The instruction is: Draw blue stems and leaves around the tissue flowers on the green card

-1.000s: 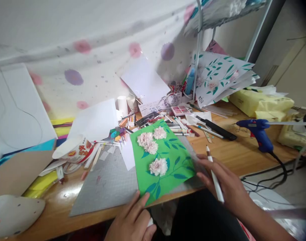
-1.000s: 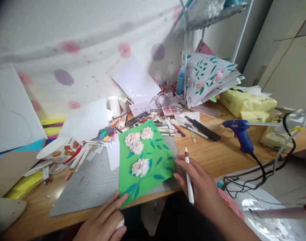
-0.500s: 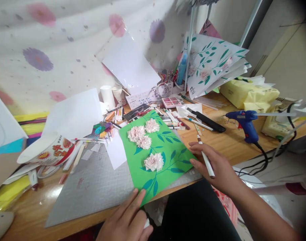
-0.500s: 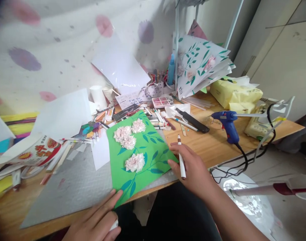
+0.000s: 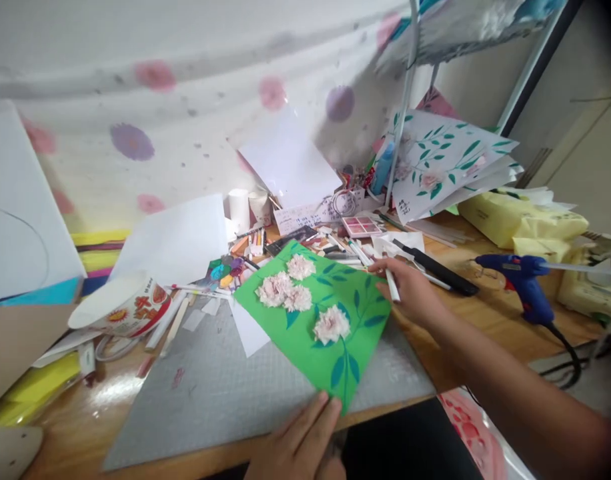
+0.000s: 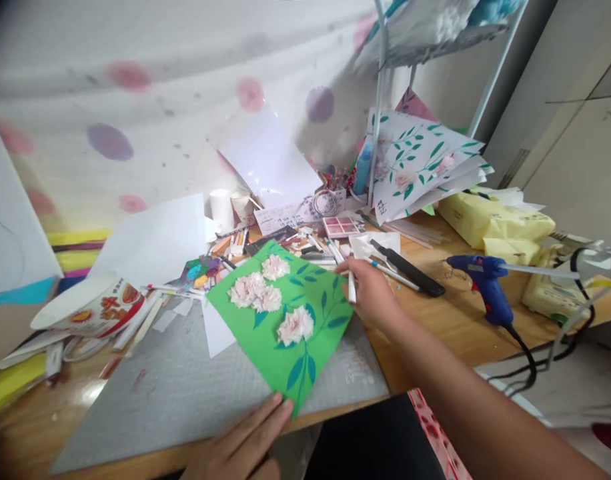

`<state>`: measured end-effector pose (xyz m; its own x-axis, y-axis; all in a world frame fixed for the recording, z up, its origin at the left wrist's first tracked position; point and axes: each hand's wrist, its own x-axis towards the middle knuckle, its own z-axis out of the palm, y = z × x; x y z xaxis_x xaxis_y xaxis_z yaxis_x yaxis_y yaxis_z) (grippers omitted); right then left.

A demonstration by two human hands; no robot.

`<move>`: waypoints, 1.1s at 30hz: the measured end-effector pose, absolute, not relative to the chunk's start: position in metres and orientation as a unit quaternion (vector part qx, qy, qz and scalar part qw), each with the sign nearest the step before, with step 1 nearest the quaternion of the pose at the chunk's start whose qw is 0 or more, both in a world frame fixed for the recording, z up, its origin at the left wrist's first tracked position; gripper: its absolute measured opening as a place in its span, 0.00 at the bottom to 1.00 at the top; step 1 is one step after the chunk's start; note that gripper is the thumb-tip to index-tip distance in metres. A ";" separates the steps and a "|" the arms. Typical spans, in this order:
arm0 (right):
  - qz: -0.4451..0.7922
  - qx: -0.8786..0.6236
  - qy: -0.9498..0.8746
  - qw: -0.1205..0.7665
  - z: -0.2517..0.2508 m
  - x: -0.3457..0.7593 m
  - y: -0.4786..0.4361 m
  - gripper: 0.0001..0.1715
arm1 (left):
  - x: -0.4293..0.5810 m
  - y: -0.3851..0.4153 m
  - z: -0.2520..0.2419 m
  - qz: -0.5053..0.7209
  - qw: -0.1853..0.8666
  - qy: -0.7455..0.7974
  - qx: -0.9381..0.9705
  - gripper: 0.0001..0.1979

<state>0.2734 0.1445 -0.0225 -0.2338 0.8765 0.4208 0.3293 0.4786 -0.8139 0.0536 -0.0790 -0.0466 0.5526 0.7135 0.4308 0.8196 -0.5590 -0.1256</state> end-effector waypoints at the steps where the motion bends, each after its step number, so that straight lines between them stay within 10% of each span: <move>1: 0.302 -0.418 -0.723 0.460 -0.021 0.272 0.152 0.11 | 0.059 -0.076 -0.045 -0.178 0.149 -0.432 -0.872 0.10; 10: 0.410 -0.373 -0.637 0.536 -0.029 0.280 0.105 0.25 | 0.103 -0.051 -0.028 -0.215 0.092 -0.371 -0.899 0.11; 18: 0.491 -0.397 -0.612 0.476 -0.038 0.264 0.041 0.08 | 0.103 -0.040 -0.032 -0.236 0.069 -0.316 -0.916 0.10; 33: 0.405 -0.428 -0.717 0.372 -0.032 0.266 0.040 0.08 | 0.088 -0.050 -0.053 -0.237 0.035 -0.363 -0.900 0.07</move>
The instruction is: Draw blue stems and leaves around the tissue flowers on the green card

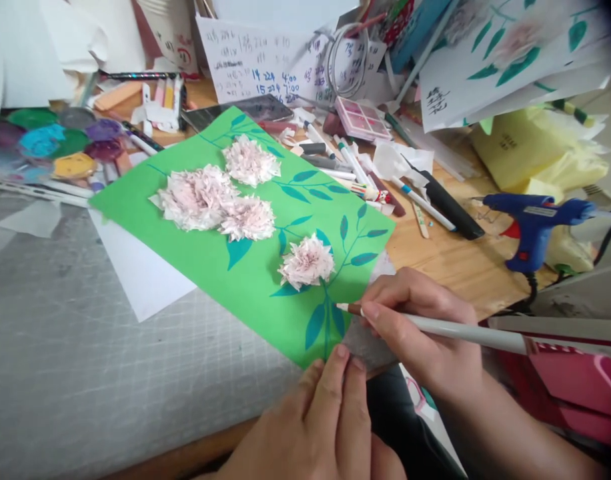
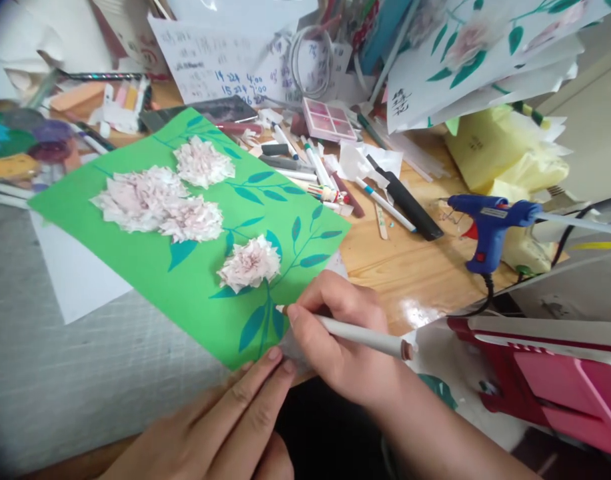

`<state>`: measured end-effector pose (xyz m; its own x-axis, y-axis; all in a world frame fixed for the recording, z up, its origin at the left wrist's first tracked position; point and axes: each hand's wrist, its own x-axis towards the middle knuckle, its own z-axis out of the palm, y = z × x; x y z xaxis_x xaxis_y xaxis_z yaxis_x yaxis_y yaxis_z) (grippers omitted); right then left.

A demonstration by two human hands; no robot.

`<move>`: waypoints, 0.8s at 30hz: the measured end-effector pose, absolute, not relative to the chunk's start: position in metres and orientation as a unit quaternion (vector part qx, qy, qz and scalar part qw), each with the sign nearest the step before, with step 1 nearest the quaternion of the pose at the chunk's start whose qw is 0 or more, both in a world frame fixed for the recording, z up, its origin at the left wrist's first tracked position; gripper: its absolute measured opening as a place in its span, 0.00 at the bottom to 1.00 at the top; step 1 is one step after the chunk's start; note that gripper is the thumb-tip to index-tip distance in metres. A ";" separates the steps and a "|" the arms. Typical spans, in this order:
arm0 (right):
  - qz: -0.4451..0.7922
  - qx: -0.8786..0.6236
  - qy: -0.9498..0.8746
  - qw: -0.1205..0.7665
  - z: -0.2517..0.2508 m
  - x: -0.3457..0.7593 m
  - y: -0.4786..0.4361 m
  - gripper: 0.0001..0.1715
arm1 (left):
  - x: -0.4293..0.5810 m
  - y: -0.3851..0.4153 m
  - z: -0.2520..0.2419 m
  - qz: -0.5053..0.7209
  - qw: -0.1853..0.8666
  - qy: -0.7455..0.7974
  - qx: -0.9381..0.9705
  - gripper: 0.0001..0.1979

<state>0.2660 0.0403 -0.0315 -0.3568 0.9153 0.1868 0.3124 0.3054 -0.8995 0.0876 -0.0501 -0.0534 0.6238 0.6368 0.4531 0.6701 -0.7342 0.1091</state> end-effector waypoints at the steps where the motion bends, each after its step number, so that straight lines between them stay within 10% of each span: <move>1: 0.401 -0.427 -0.721 0.370 -0.031 0.266 0.040 0.09 | 0.088 -0.049 -0.052 -0.242 0.037 -0.367 -0.898 0.08; 24: 0.446 -0.353 -0.732 0.376 -0.027 0.273 0.040 0.12 | 0.092 -0.045 -0.043 -0.243 0.060 -0.347 -0.904 0.06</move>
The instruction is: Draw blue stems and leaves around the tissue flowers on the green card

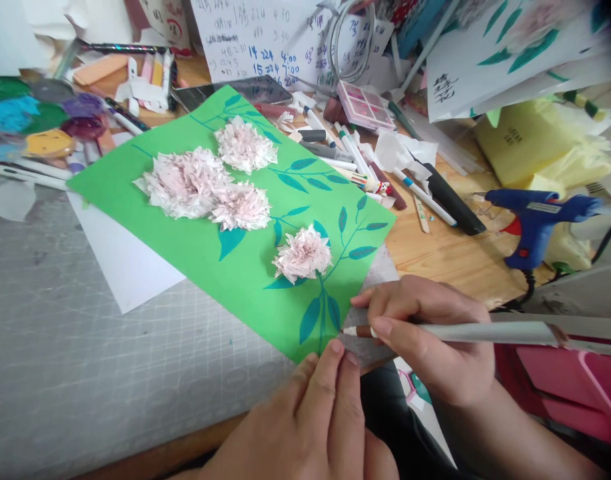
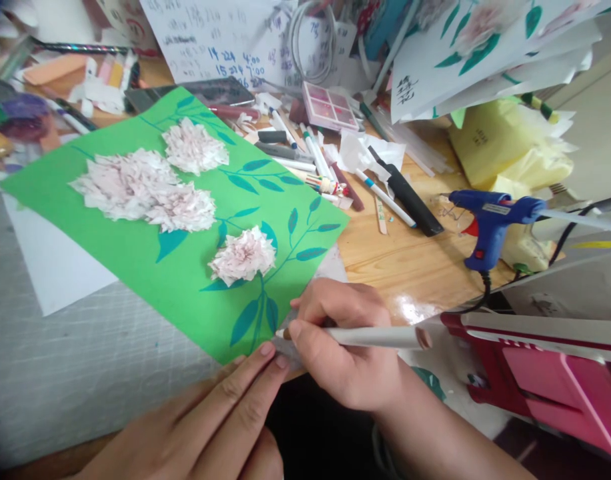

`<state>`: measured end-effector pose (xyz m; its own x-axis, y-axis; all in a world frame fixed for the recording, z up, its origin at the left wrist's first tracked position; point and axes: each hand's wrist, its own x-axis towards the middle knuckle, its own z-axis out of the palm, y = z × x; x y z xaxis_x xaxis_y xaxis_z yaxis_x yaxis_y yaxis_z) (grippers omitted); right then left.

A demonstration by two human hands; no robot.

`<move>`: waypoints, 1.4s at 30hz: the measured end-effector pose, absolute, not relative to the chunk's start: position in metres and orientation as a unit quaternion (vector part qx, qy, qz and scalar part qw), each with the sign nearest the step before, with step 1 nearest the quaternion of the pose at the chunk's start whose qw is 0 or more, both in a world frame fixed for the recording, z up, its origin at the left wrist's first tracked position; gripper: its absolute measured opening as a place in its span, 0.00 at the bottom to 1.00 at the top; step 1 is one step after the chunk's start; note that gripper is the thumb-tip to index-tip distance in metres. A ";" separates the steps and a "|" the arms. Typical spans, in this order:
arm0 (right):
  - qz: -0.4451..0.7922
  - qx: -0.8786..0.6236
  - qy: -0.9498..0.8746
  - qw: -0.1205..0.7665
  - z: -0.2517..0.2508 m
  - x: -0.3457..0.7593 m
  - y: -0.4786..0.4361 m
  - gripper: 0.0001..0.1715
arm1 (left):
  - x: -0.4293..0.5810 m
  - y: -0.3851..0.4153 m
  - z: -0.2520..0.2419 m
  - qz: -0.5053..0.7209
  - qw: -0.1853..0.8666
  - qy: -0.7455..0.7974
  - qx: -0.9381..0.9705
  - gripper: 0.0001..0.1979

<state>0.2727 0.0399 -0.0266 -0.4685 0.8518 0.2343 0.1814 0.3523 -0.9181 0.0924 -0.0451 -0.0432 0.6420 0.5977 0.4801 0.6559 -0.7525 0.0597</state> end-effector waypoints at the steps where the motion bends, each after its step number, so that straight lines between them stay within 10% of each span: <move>1: 0.450 -0.355 -0.724 0.383 -0.027 0.273 0.040 0.12 | 0.093 -0.044 -0.043 -0.244 0.062 -0.348 -0.903 0.05; 42: 0.409 -0.421 -0.706 0.396 -0.030 0.268 0.036 0.11 | 0.093 -0.045 -0.045 -0.259 0.052 -0.359 -0.895 0.06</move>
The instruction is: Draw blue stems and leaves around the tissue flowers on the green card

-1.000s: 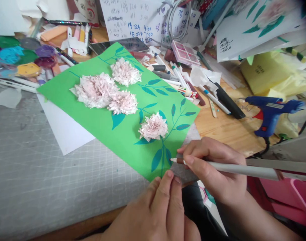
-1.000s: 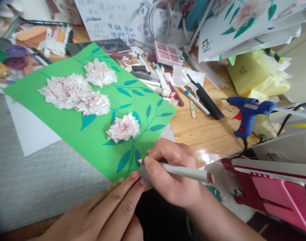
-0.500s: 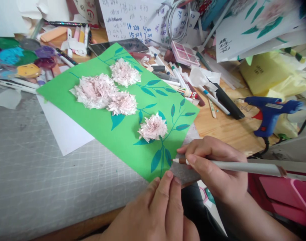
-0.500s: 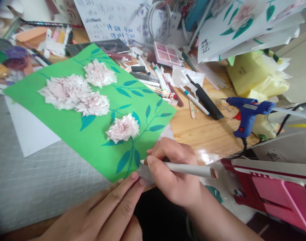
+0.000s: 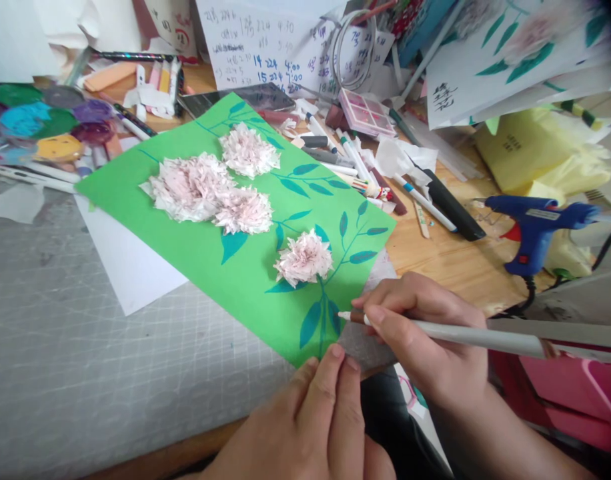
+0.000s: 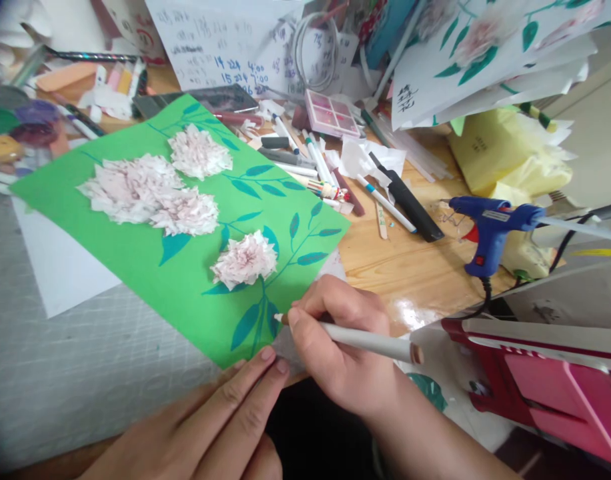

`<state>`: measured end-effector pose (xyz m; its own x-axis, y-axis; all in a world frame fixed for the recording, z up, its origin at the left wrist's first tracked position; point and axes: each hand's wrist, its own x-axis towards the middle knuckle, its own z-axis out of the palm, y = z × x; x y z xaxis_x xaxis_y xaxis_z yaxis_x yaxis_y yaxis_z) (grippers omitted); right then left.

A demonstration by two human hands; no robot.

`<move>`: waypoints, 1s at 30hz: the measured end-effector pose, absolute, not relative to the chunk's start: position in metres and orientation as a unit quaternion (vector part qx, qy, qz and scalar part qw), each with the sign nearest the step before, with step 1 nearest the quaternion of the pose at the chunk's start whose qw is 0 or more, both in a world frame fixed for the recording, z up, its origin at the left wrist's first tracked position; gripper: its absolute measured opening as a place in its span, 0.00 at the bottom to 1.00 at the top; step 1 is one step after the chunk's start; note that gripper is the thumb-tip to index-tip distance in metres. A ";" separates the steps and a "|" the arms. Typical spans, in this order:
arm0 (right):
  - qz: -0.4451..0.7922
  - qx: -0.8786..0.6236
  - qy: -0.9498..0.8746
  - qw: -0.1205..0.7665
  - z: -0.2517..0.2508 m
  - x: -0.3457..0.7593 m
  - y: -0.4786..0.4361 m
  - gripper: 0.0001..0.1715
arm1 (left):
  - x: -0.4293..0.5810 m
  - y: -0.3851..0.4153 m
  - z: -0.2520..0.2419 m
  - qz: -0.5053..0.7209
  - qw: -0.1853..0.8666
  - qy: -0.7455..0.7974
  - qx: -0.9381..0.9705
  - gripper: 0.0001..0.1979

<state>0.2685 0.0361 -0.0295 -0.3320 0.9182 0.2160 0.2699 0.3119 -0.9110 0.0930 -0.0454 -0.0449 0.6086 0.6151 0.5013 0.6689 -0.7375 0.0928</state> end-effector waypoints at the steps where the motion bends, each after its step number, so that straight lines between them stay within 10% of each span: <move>1: 0.405 -0.424 -0.706 0.396 -0.030 0.268 0.036 0.11 | 0.093 -0.045 -0.044 -0.261 0.051 -0.357 -0.896 0.07; 30: 0.444 -0.439 -0.589 0.513 -0.030 0.250 0.028 0.07 | 0.094 -0.051 -0.049 -0.244 0.042 -0.352 -0.902 0.08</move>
